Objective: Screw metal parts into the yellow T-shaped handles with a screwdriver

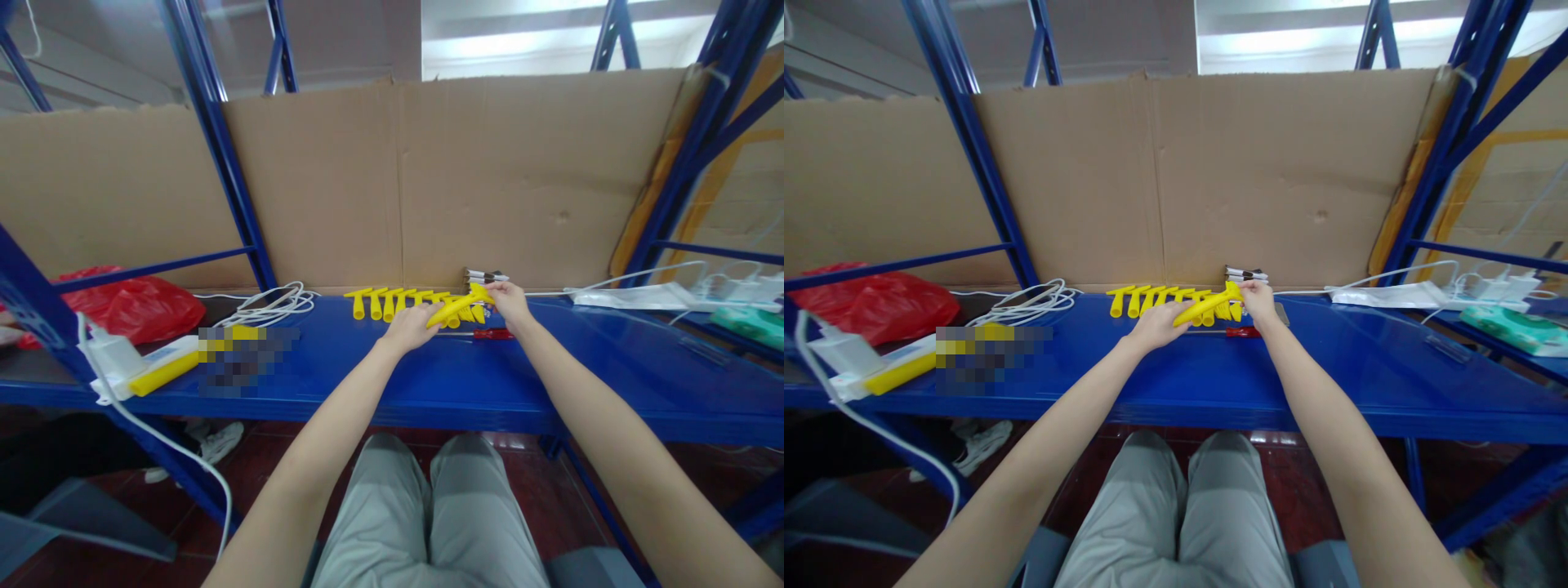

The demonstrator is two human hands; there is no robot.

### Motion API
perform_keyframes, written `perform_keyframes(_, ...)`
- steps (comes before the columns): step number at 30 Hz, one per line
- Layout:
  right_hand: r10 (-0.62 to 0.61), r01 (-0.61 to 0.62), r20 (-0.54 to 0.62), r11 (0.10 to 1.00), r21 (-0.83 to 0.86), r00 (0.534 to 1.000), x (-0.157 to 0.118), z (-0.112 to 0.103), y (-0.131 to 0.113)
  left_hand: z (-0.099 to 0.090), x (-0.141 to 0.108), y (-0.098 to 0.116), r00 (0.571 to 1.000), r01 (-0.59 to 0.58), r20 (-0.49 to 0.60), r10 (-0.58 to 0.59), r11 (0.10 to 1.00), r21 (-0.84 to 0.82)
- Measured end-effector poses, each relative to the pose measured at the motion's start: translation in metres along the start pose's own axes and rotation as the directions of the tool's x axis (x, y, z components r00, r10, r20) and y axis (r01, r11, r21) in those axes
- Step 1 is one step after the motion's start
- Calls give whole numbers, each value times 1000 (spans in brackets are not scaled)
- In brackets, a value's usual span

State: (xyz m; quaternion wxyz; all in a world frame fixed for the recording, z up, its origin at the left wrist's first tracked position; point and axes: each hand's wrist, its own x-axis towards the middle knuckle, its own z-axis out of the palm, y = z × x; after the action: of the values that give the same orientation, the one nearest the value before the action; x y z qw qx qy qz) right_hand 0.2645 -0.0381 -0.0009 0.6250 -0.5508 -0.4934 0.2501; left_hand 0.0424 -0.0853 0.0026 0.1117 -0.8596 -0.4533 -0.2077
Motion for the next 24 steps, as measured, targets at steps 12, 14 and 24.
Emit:
perform_keyframes(12, 51, -23, -317, 995, 94, 947, 7, -7, 0, 0, 0, 2, 995, -26, -98, 22, 999, -35)
perform_keyframes(14, 46, -11, -332, 994, 107, 942, 5, -7, -3, 4, 1, -1, 988, -38, -150, 32, 998, -42)
perform_keyframes(24, 21, 9, -191, 988, 155, 981, 0, -6, -7, 4, 4, -34, 866, 126, -460, -195, 976, -176)
